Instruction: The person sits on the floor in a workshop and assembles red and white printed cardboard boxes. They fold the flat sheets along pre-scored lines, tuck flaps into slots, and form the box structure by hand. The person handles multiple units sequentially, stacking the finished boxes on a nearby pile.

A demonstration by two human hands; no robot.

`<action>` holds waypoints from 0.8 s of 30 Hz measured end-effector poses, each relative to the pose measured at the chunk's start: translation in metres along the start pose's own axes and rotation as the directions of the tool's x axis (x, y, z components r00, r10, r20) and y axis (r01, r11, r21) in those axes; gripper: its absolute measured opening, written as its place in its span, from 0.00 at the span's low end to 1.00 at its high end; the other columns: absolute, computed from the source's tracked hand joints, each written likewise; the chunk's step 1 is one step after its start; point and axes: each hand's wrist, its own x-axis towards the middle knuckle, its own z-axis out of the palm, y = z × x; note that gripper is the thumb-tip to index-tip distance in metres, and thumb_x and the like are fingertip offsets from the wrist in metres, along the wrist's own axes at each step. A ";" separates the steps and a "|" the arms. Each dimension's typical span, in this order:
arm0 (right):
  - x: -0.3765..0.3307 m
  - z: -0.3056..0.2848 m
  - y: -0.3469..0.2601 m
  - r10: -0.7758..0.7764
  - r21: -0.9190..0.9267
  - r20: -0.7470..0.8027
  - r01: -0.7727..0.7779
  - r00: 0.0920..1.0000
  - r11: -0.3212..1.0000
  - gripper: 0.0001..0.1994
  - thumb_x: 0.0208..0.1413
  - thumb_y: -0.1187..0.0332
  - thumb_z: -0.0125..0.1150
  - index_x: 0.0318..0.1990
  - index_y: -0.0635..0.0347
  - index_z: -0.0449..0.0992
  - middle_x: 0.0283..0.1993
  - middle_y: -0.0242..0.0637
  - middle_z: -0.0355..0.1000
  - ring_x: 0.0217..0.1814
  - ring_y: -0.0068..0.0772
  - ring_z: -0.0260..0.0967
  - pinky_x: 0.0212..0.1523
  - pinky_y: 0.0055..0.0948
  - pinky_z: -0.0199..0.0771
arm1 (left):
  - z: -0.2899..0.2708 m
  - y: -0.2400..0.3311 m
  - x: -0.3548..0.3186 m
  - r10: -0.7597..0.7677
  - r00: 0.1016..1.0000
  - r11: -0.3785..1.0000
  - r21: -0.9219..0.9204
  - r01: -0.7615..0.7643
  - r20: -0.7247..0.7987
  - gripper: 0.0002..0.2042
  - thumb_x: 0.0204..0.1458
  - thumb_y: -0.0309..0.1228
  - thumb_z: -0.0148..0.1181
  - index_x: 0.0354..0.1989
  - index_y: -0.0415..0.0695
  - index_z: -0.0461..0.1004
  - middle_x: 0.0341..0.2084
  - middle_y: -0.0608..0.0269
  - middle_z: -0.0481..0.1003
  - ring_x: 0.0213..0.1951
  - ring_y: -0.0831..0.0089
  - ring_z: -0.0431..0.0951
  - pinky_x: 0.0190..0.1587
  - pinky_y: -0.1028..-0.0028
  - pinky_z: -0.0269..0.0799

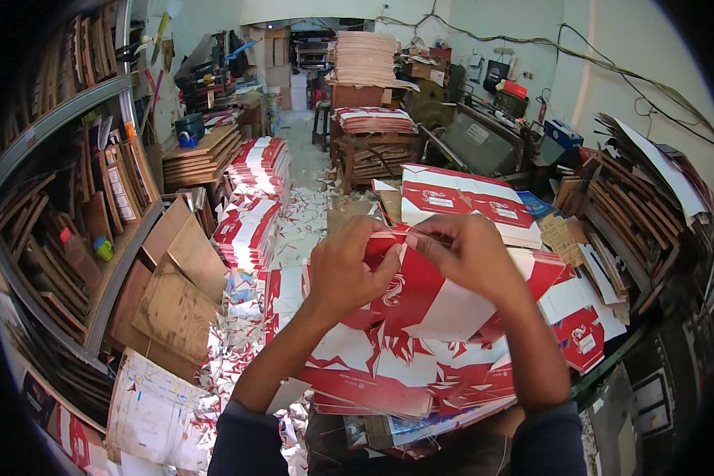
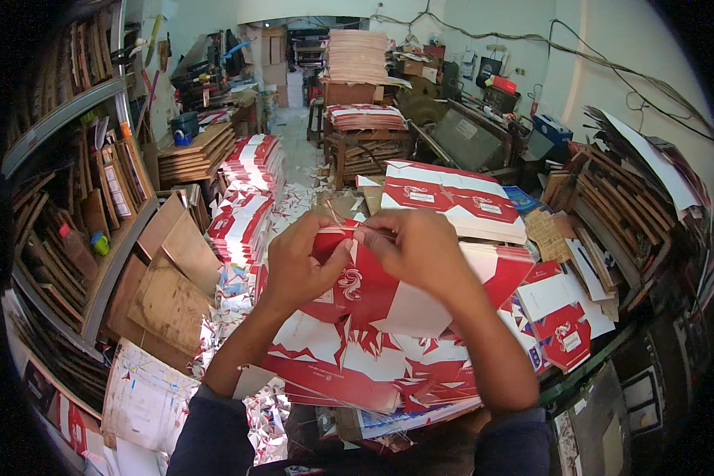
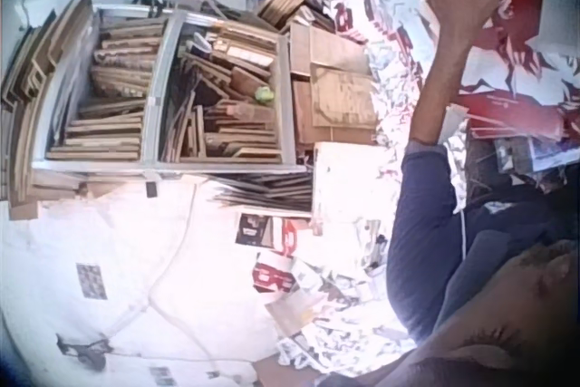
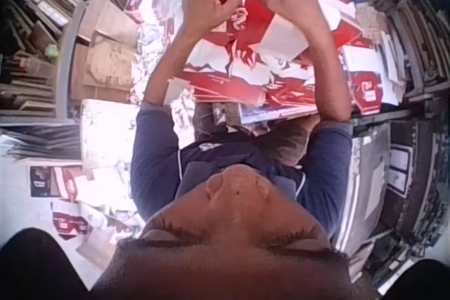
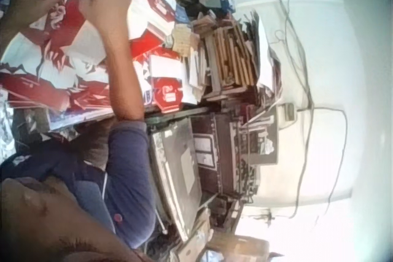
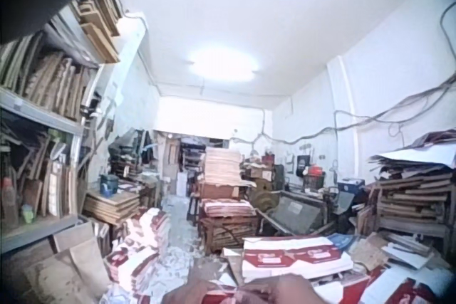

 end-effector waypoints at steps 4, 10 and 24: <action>0.039 -0.031 0.017 0.127 0.285 0.499 -0.300 0.857 0.910 0.09 0.54 0.64 0.71 0.34 0.62 0.83 0.27 0.24 0.76 0.30 0.16 0.66 0.36 0.21 0.65 | 0.002 -0.007 -0.004 0.030 0.999 0.991 -0.132 -0.028 0.014 0.14 0.44 0.34 0.69 0.35 0.43 0.74 0.27 0.58 0.75 0.29 0.57 0.78 0.31 0.64 0.73; 0.042 -0.028 0.012 0.238 0.246 0.545 -0.424 0.804 0.871 0.09 0.50 0.65 0.74 0.32 0.60 0.84 0.25 0.24 0.75 0.28 0.13 0.64 0.33 0.19 0.61 | 0.002 -0.016 -0.008 0.081 0.997 0.974 -0.214 -0.078 0.003 0.15 0.42 0.32 0.71 0.35 0.42 0.74 0.27 0.58 0.75 0.29 0.58 0.78 0.31 0.65 0.72; 0.017 -0.012 0.018 -0.025 0.047 0.025 0.024 0.999 0.999 0.15 0.60 0.63 0.66 0.26 0.65 0.78 0.18 0.26 0.67 0.21 0.16 0.57 0.23 0.25 0.57 | -0.002 -0.016 -0.006 0.151 0.985 0.966 -0.224 -0.130 0.078 0.15 0.48 0.31 0.72 0.38 0.39 0.72 0.29 0.57 0.74 0.30 0.65 0.76 0.33 0.71 0.70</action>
